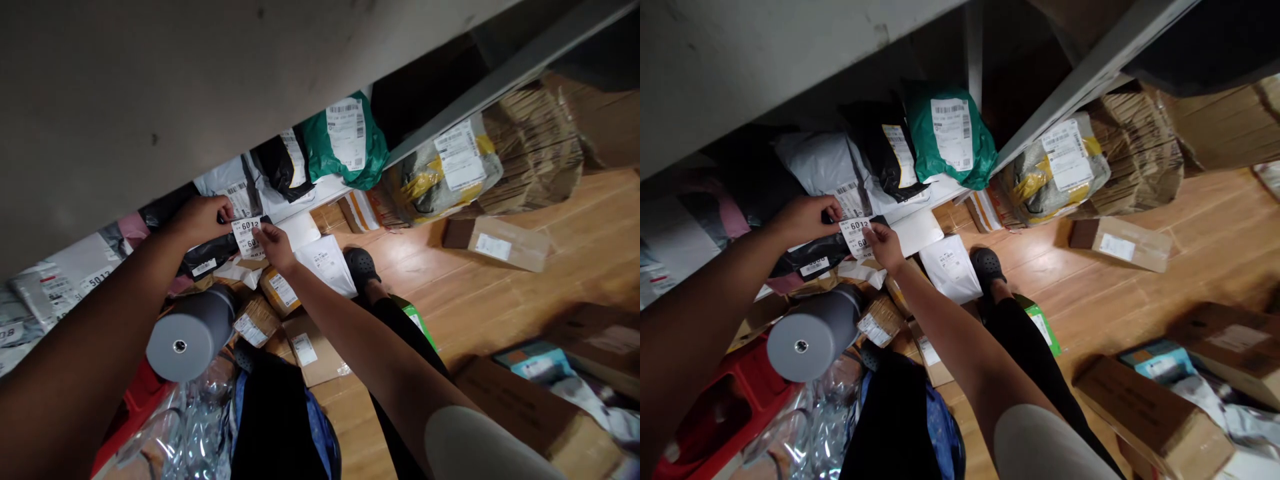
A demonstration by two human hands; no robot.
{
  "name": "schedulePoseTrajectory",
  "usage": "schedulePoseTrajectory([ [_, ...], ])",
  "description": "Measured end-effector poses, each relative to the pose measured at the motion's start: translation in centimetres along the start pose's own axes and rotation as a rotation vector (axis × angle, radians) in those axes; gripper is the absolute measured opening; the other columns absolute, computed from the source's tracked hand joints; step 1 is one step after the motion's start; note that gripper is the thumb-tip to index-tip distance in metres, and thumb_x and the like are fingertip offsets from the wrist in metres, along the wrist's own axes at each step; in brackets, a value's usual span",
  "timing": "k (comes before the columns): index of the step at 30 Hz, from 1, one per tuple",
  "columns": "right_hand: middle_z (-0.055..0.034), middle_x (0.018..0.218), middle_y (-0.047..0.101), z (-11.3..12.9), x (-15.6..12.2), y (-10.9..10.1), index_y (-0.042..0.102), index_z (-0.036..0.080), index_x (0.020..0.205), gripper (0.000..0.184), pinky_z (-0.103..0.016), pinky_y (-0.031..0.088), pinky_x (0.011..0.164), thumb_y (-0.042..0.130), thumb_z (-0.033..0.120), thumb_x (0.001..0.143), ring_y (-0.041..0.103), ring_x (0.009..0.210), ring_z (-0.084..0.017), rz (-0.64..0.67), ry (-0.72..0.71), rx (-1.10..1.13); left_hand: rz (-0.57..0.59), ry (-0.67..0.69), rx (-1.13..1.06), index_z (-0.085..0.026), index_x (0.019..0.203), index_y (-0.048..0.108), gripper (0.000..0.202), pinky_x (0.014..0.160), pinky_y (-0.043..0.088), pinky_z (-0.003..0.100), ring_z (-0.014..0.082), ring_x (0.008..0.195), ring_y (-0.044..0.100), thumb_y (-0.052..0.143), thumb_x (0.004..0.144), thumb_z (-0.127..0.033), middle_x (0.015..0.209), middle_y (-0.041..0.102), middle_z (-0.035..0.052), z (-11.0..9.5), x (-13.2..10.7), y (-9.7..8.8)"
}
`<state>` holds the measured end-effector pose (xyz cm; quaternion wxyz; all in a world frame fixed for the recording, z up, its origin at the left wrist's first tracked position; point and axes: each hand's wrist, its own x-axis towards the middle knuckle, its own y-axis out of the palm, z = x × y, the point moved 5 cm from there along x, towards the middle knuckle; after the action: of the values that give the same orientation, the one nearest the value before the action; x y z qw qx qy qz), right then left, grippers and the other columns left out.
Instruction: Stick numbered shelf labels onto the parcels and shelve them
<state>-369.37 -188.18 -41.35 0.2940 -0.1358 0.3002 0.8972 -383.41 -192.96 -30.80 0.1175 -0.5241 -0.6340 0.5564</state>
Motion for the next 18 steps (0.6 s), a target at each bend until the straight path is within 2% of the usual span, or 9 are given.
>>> schedulePoseTrajectory([
  [2, 0.002, 0.066, 0.06, 0.2, -0.5, -0.3, 0.062, 0.018, 0.077, 0.042, -0.024, 0.043, 0.058, 0.07, 0.058, 0.068, 0.051, 0.06, -0.011, 0.024, -0.011, -0.037, -0.023, 0.035, 0.058, -0.02, 0.078, 0.059, 0.006, 0.077, 0.046, 0.027, 0.018, 0.082, 0.061, 0.061, 0.072, -0.021, 0.084, 0.065, -0.0005, -0.4, -0.4, 0.1],
  [3, 0.0019, 0.066, 0.06, 0.4, -0.7, -0.3, 0.062, 0.018, 0.076, 0.042, -0.024, 0.043, 0.058, 0.069, 0.059, 0.069, 0.051, 0.06, -0.011, 0.034, -0.015, -0.061, -0.07, 0.035, 0.08, -0.019, 0.081, 0.059, 0.01, 0.08, 0.046, 0.027, 0.0185, 0.085, 0.061, 0.062, 0.072, -0.021, 0.089, 0.064, 0.0005, -0.4, -0.6, 0.0],
  [5, 0.0015, 0.066, 0.059, 0.6, -0.8, 0.0, 0.062, 0.018, 0.075, 0.043, -0.024, 0.042, 0.057, 0.068, 0.06, 0.07, 0.05, 0.059, -0.011, 0.047, -0.022, -0.11, -0.188, 0.003, 0.1, -0.017, 0.092, 0.057, 0.027, 0.086, 0.047, 0.03, 0.0215, 0.094, 0.059, 0.068, 0.068, -0.021, 0.101, 0.061, 0.0044, -0.3, -1.0, -0.5],
  [7, 0.0011, 0.065, 0.059, 0.8, -0.5, 0.5, 0.061, 0.018, 0.075, 0.044, -0.025, 0.041, 0.056, 0.065, 0.062, 0.072, 0.051, 0.059, -0.012, 0.038, -0.026, -0.154, -0.241, -0.017, 0.085, -0.016, 0.102, 0.055, 0.043, 0.092, 0.046, 0.032, 0.0251, 0.102, 0.057, 0.073, 0.064, -0.022, 0.11, 0.058, 0.0083, 0.0, -1.2, -0.8],
  [9, 0.0006, 0.065, 0.058, 0.9, 0.1, 1.2, 0.061, 0.019, 0.074, 0.044, -0.025, 0.04, 0.054, 0.061, 0.063, 0.076, 0.051, 0.059, -0.013, 0.004, -0.028, -0.197, -0.197, 0.006, 0.026, -0.016, 0.104, 0.056, 0.041, 0.096, 0.045, 0.033, 0.0256, 0.105, 0.058, 0.069, 0.066, -0.022, 0.113, 0.058, 0.0091, 0.4, -1.1, -0.7],
  [11, 0.0004, 0.064, 0.057, 1.1, 0.7, 1.8, 0.06, 0.019, 0.072, 0.043, -0.025, 0.04, 0.055, 0.057, 0.061, 0.081, 0.051, 0.059, -0.013, -0.054, -0.043, -0.253, -0.146, 0.024, -0.103, -0.017, 0.101, 0.059, 0.028, 0.097, 0.045, 0.033, 0.0232, 0.104, 0.06, 0.057, 0.074, -0.02, 0.113, 0.06, 0.0084, 0.9, -0.8, -0.5],
  [14, 0.0008, 0.063, 0.056, 1.8, 1.5, 2.5, 0.059, 0.019, 0.07, 0.039, -0.026, 0.041, 0.061, 0.055, 0.054, 0.086, 0.051, 0.061, -0.014, -0.163, -0.102, -0.36, -0.163, -0.082, -0.303, -0.02, 0.097, 0.064, 0.025, 0.095, 0.046, 0.034, 0.021, 0.099, 0.063, 0.043, 0.084, -0.026, 0.103, 0.066, 0.0055, 2.0, -0.3, -0.5],
  [16, 0.0013, 0.062, 0.055, 2.4, 2.0, 2.9, 0.058, 0.02, 0.07, 0.038, -0.026, 0.041, 0.063, 0.054, 0.053, 0.088, 0.051, 0.062, -0.014, -0.229, -0.129, -0.419, -0.159, -0.177, -0.351, -0.021, 0.093, 0.064, 0.024, 0.09, 0.048, 0.035, 0.0217, 0.093, 0.064, 0.047, 0.084, -0.036, 0.094, 0.069, 0.0034, 2.4, 0.1, -0.6],
  [18, 0.0019, 0.06, 0.054, 2.8, 2.4, 3.2, 0.057, 0.02, 0.068, 0.04, -0.026, 0.041, 0.063, 0.053, 0.055, 0.087, 0.05, 0.061, -0.013, -0.285, -0.124, -0.45, -0.115, -0.247, -0.365, -0.02, 0.09, 0.063, 0.023, 0.082, 0.05, 0.033, 0.0216, 0.086, 0.064, 0.057, 0.078, -0.039, 0.087, 0.069, 0.0016, 2.3, 0.4, -0.6],
])
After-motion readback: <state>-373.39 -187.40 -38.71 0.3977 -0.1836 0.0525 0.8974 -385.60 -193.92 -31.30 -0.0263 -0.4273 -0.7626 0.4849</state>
